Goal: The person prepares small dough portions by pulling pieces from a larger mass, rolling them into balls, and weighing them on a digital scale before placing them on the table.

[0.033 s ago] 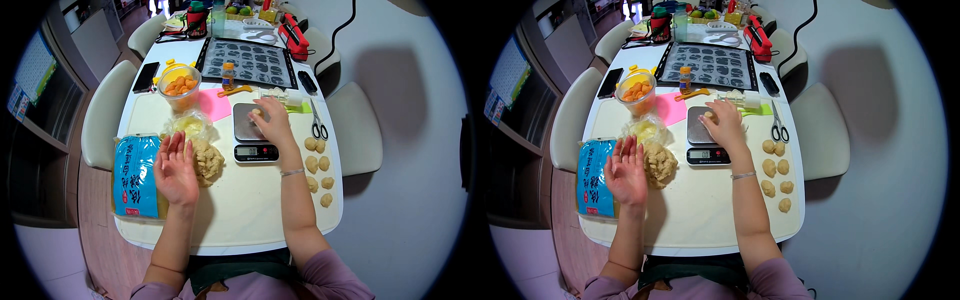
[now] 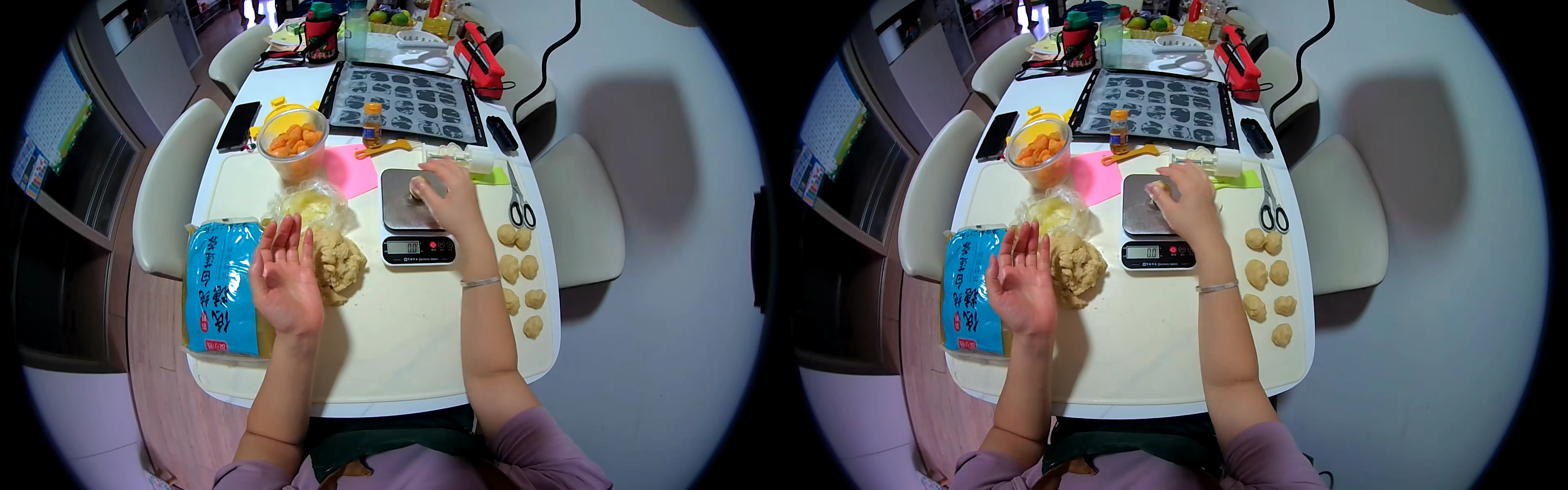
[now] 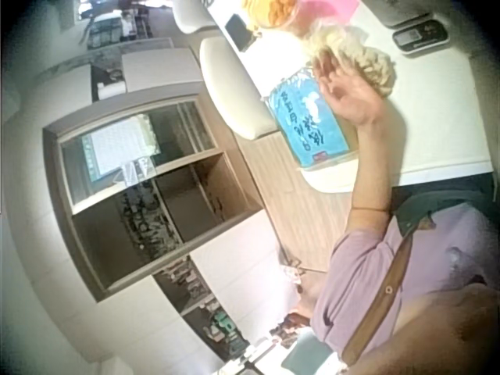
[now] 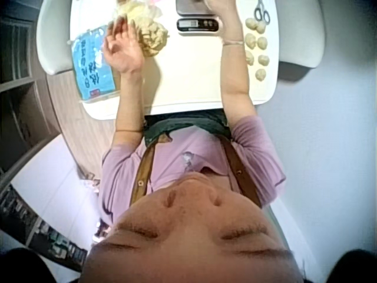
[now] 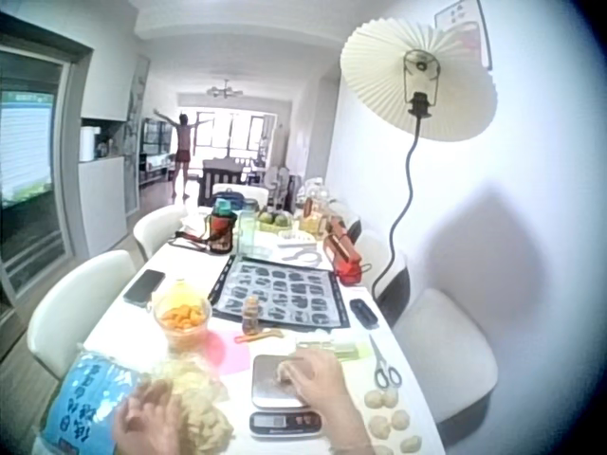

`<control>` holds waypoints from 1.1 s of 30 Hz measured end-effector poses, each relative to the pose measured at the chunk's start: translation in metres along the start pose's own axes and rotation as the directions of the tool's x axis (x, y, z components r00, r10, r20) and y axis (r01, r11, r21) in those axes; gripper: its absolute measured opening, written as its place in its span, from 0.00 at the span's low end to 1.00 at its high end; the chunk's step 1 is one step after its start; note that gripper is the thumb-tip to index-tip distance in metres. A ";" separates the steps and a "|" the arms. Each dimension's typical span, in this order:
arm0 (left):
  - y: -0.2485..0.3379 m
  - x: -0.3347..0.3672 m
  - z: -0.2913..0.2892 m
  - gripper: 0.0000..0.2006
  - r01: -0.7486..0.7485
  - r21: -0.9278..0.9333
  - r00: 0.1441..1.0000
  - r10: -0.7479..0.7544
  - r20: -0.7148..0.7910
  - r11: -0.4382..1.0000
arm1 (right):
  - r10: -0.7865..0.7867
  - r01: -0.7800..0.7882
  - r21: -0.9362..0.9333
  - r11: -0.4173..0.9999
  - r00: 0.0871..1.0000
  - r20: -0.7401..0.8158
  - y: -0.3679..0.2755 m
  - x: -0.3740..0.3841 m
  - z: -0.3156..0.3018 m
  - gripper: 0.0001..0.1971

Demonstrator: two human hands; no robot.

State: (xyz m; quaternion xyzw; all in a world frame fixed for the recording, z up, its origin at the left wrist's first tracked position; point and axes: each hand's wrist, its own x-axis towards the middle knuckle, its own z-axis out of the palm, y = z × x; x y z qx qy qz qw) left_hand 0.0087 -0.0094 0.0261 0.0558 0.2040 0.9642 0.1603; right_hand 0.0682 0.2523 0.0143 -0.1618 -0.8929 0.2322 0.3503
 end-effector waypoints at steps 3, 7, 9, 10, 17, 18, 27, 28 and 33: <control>0.001 0.000 0.000 0.23 -0.018 0.042 1.000 0.019 -0.020 0.999 | 0.050 -0.048 0.070 0.996 0.998 -0.032 -0.004 0.006 -0.030 0.09; 0.003 -0.003 0.005 0.22 -0.027 0.139 0.995 0.040 -0.091 0.990 | 0.066 -0.066 -0.048 0.997 0.998 0.007 -0.001 0.002 -0.057 0.10; 0.003 -0.003 0.004 0.21 -0.045 0.174 0.995 0.060 -0.085 0.984 | 0.127 -0.124 -0.045 0.991 0.990 0.057 -0.004 0.001 -0.063 0.10; 0.004 -0.003 0.003 0.21 -0.064 0.191 0.995 0.078 -0.066 0.980 | 0.156 -0.153 -0.044 0.987 0.985 0.079 -0.006 0.002 -0.064 0.10; 0.005 -0.006 0.004 0.21 -0.125 0.297 0.990 0.139 -0.027 0.947 | 0.180 -0.189 0.046 0.981 0.970 0.163 -0.007 -0.001 -0.057 0.10; 0.004 -0.007 0.003 0.21 -0.120 0.307 0.990 0.135 -0.028 0.944 | 0.157 -0.167 0.061 0.984 0.978 0.134 -0.005 -0.002 -0.053 0.11; 0.005 -0.005 0.000 0.21 -0.075 0.350 0.993 0.100 -0.054 0.934 | -0.060 0.064 -0.051 0.997 0.995 0.074 -0.011 -0.005 -0.005 0.19; 0.005 -0.005 0.000 0.20 -0.068 0.357 0.994 0.095 -0.058 0.931 | -0.100 0.108 -0.083 0.991 0.991 0.090 -0.011 -0.007 -0.001 0.19; 0.004 -0.006 0.006 0.15 -0.050 0.401 0.992 0.093 -0.088 0.915 | 0.161 -0.165 0.329 0.930 0.986 0.037 0.000 -0.006 0.015 0.19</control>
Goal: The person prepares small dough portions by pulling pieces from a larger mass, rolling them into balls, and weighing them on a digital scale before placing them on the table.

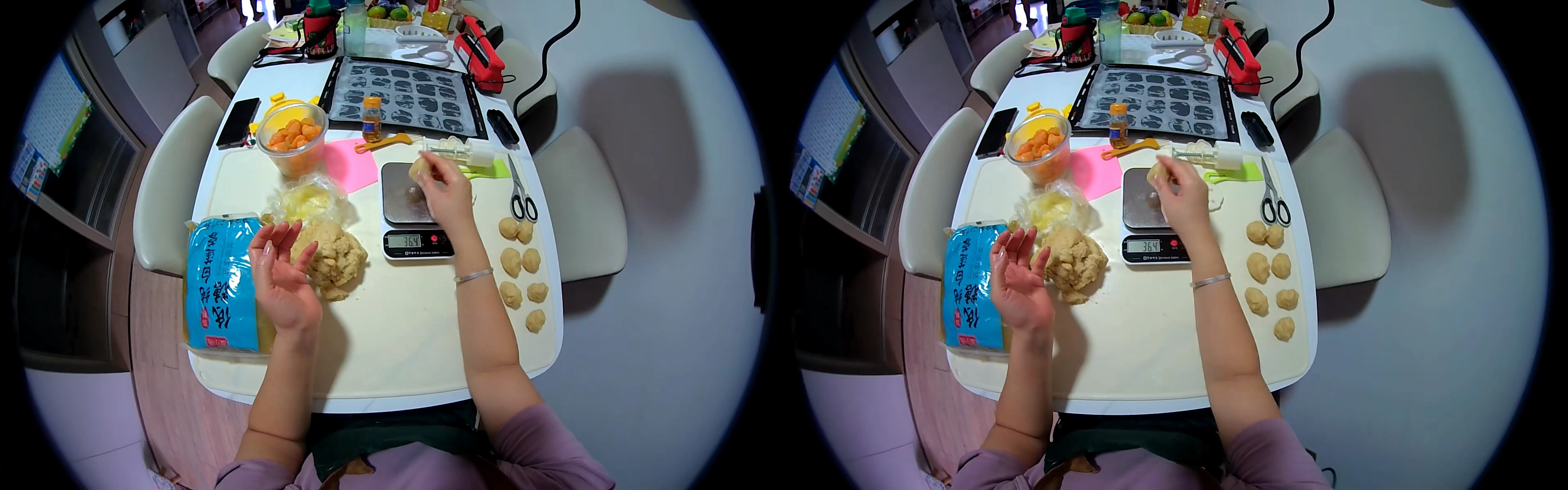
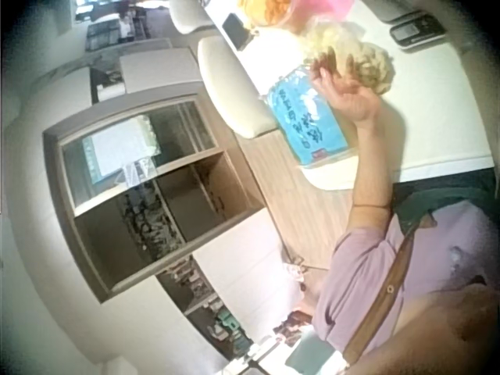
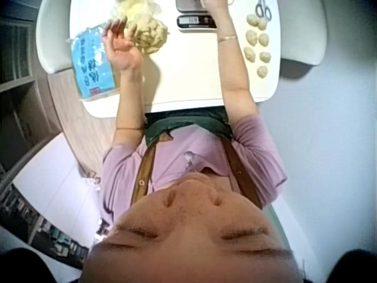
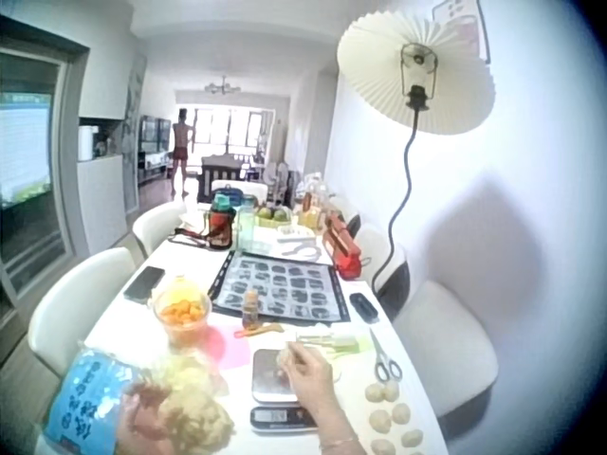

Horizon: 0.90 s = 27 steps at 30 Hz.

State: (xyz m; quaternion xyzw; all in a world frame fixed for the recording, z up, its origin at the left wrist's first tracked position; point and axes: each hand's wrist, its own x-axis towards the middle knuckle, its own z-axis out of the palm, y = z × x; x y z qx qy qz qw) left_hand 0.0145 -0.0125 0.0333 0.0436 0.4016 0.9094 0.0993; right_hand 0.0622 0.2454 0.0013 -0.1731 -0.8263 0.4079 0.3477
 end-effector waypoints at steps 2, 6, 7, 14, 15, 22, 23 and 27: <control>0.001 0.001 -0.001 0.15 0.002 -0.015 1.000 -0.002 -0.007 1.000 | 0.323 -0.305 0.787 0.537 0.936 0.142 -0.018 0.006 -0.008 0.18; 0.002 -0.001 0.001 0.14 0.009 -0.005 1.000 -0.009 -0.009 1.000 | 0.297 -0.456 0.885 -0.095 0.836 0.462 -0.014 0.009 -0.023 0.18; 0.001 -0.001 0.001 0.14 0.015 -0.005 1.000 -0.015 -0.003 1.000 | 0.200 -0.493 0.861 -0.127 0.837 0.509 0.002 0.008 -0.026 0.19; 0.002 -0.002 -0.006 0.10 0.040 0.012 0.998 -0.041 0.041 0.999 | 0.590 -0.476 0.811 0.340 0.779 0.210 -0.068 0.004 -0.004 0.21; 0.003 -0.002 -0.005 0.09 0.044 0.011 0.998 -0.044 0.045 0.999 | 0.516 -0.486 0.821 0.299 0.806 0.289 -0.062 0.003 -0.006 0.21; 0.002 -0.002 -0.003 0.06 0.046 0.016 0.998 -0.047 0.050 0.999 | 0.306 -0.506 0.838 0.201 0.846 0.437 -0.068 -0.006 -0.007 0.24; 0.001 -0.002 -0.003 0.06 0.042 0.016 0.998 -0.043 0.051 0.999 | 0.282 -0.499 0.835 0.232 0.856 0.433 -0.078 -0.008 -0.008 0.24; 0.001 -0.001 -0.003 0.06 0.067 0.027 0.997 -0.068 0.041 0.997 | 0.205 -0.433 0.802 0.411 0.901 0.382 -0.121 -0.028 -0.007 0.24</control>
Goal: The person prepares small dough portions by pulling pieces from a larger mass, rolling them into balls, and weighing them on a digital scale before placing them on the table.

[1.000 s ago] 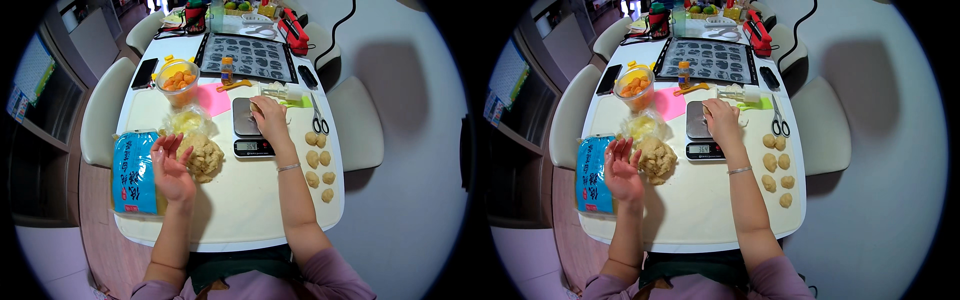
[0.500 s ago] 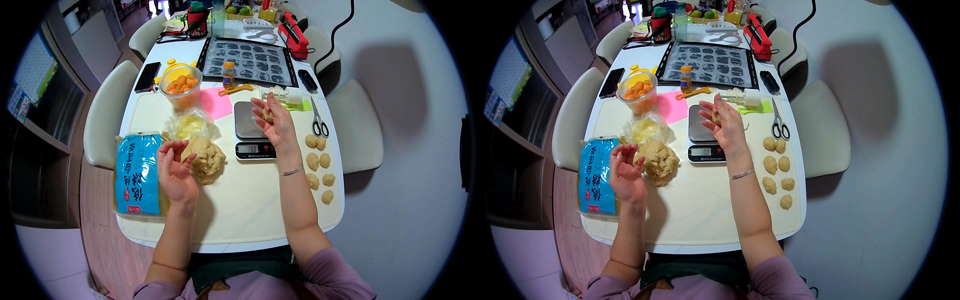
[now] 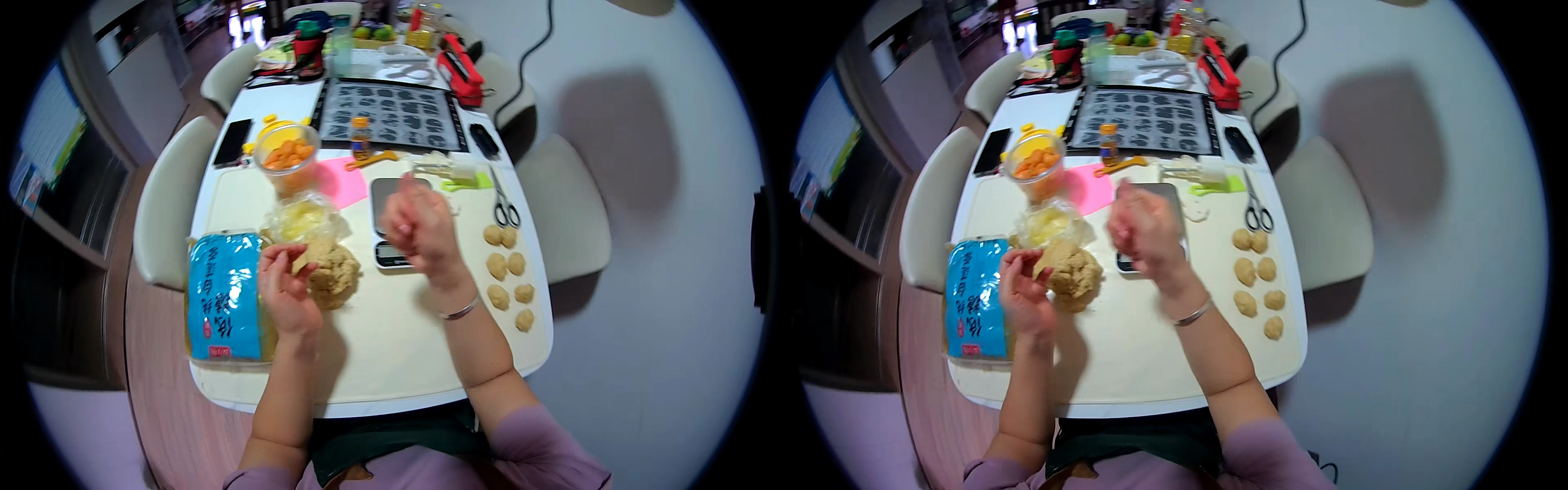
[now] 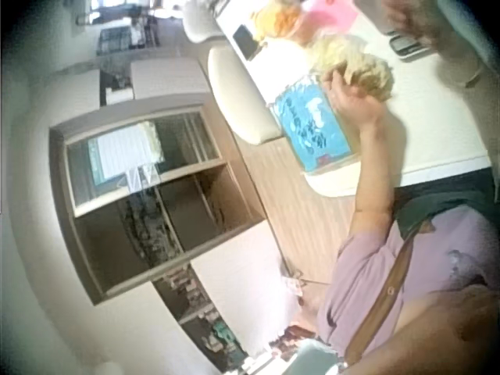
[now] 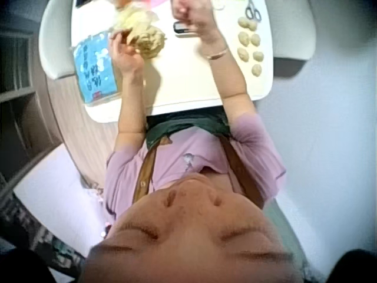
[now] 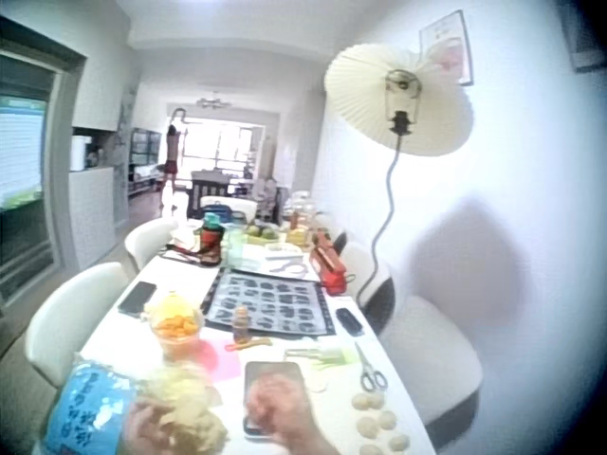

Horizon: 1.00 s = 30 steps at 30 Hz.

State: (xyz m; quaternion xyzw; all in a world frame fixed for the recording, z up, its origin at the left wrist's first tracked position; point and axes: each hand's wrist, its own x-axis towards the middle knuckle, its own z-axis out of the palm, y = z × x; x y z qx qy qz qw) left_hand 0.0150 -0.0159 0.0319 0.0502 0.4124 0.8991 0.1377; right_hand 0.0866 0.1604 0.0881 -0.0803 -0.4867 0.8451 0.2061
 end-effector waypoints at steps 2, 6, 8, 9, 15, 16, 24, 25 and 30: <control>-0.002 0.001 -0.001 0.06 -0.017 0.000 1.000 0.017 0.010 1.000 | 0.019 -0.019 -0.002 1.000 0.998 0.067 0.010 -0.018 0.013 0.19; -0.005 0.000 0.000 0.05 -0.004 0.009 1.000 0.003 0.010 1.000 | 0.241 -0.216 -0.210 0.954 0.965 0.104 0.038 -0.068 0.003 0.22; -0.006 -0.001 0.001 0.05 0.006 -0.006 1.000 -0.006 0.008 1.000 | 0.322 -0.326 -0.116 0.938 0.945 -0.057 0.044 -0.099 -0.019 0.21; -0.007 -0.002 0.002 0.05 0.010 -0.010 1.000 -0.010 0.015 1.000 | 0.303 -0.318 -0.084 0.944 0.940 -0.157 0.041 -0.115 -0.032 0.21; -0.002 -0.002 0.002 0.05 0.006 0.028 1.000 -0.006 -0.028 1.000 | -0.245 -0.196 -0.678 0.708 0.833 -0.497 0.029 -0.193 -0.111 0.08; -0.002 -0.002 0.002 0.05 0.010 0.026 0.999 -0.010 -0.032 1.000 | -0.411 -0.129 -0.834 0.536 0.824 -0.391 0.027 -0.201 -0.122 0.05; -0.007 0.003 -0.003 0.05 0.003 0.042 0.999 -0.002 -0.040 0.999 | -0.500 -0.190 -0.917 -0.350 0.866 0.011 0.015 -0.214 -0.133 0.18; -0.007 0.003 -0.004 0.05 0.007 0.047 0.999 -0.005 -0.044 0.999 | -0.545 -0.223 -0.916 -0.334 0.838 -0.006 0.012 -0.214 -0.130 0.21; -0.007 0.003 -0.001 0.05 0.001 0.044 0.999 0.001 -0.037 0.999 | -0.626 -0.386 -0.919 -0.076 0.736 -0.258 0.016 -0.206 -0.129 0.37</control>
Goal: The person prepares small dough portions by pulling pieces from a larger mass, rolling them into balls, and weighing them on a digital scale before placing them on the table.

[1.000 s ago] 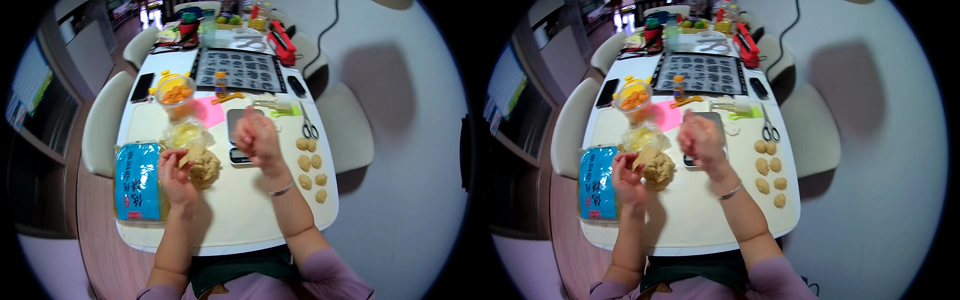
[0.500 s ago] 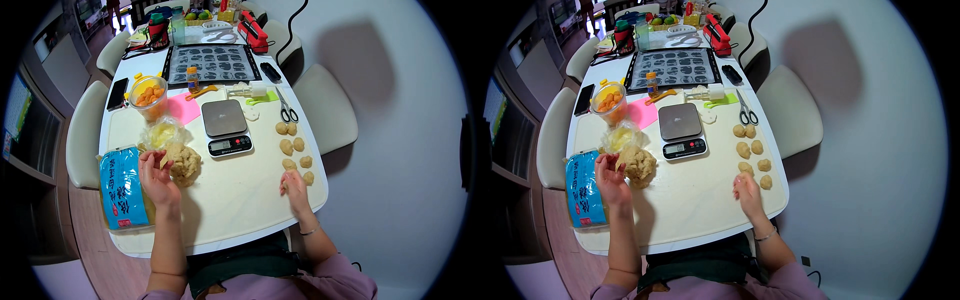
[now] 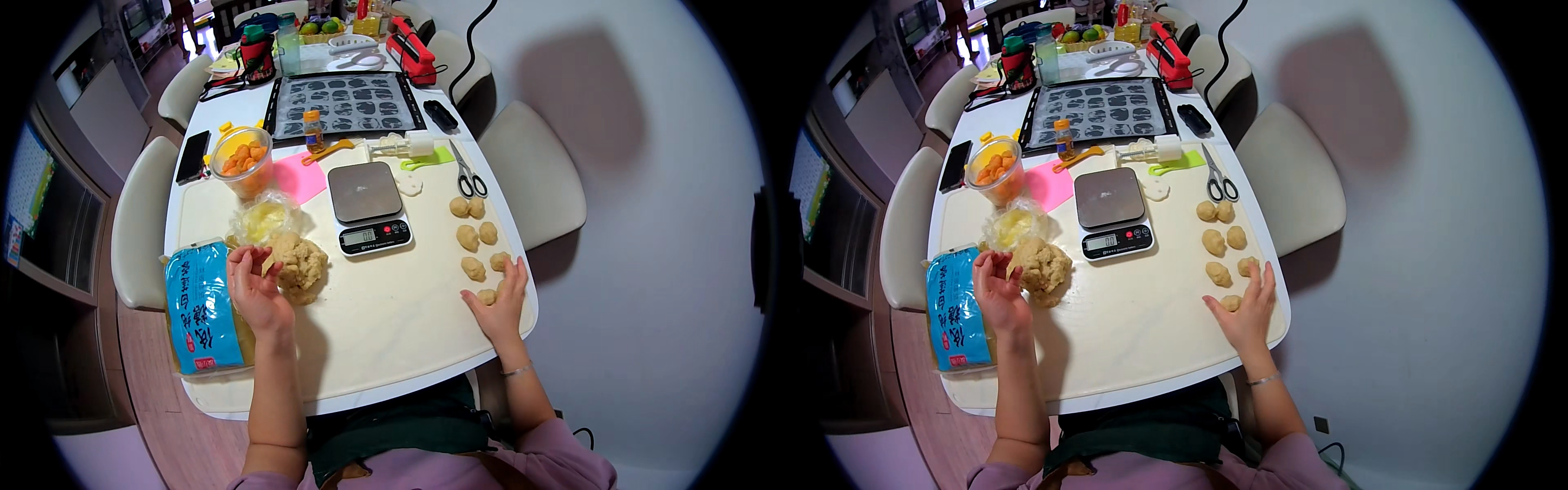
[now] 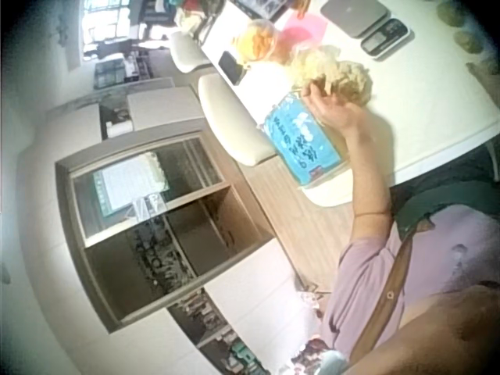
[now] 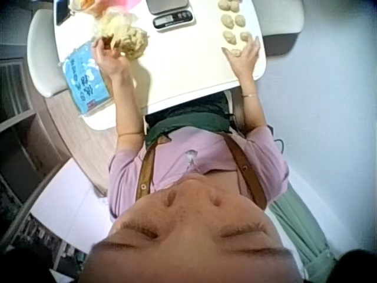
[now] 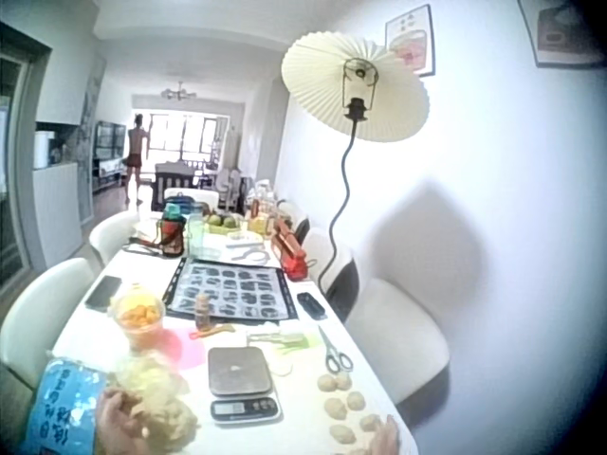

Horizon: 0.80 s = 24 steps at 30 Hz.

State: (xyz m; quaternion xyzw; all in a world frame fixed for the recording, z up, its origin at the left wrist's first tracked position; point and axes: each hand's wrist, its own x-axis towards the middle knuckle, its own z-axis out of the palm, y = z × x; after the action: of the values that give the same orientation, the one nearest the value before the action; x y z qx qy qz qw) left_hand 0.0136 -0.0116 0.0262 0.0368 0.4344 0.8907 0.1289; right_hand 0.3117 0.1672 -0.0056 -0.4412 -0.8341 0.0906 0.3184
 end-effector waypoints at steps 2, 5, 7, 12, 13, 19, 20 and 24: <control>-0.001 0.000 0.000 0.05 0.009 0.000 1.000 -0.009 0.002 1.000 | -0.026 0.026 -0.024 0.999 1.000 -0.002 0.008 0.003 0.012 0.39; 0.000 -0.001 0.003 0.05 0.018 0.009 1.000 -0.018 -0.007 1.000 | 0.000 0.002 -0.033 0.999 0.999 0.040 0.014 0.011 0.018 0.40; 0.000 -0.002 0.001 0.05 0.019 0.011 1.000 -0.019 -0.010 1.000 | 0.036 -0.034 -0.044 0.998 0.998 0.058 0.010 0.013 0.018 0.40; 0.000 -0.003 0.000 0.05 0.018 0.015 1.000 -0.018 -0.005 1.000 | 0.025 -0.024 -0.062 0.998 0.999 0.020 0.009 0.018 0.024 0.39; -0.001 -0.004 0.001 0.05 0.020 0.018 1.000 -0.020 -0.002 1.000 | 0.002 -0.001 -0.036 0.999 1.000 0.028 0.010 0.023 0.026 0.39; -0.001 -0.003 0.004 0.05 0.000 0.011 1.000 0.000 -0.007 1.000 | -0.062 0.057 0.072 0.996 0.996 0.060 0.028 0.062 0.051 0.36; -0.001 -0.003 0.003 0.05 -0.008 0.011 1.000 0.008 -0.014 1.000 | -0.065 0.062 0.067 0.996 0.997 0.049 0.028 0.067 0.054 0.36; 0.000 -0.003 0.002 0.05 0.009 0.012 1.000 -0.009 0.006 1.000 | -0.070 0.067 0.064 0.996 0.997 0.038 0.029 0.081 0.059 0.36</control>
State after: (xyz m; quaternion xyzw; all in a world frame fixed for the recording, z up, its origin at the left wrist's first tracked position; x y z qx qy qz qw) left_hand 0.0166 -0.0111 0.0271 0.0384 0.4397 0.8873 0.1338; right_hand 0.2626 0.2567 -0.0274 -0.4001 -0.8517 0.1147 0.3183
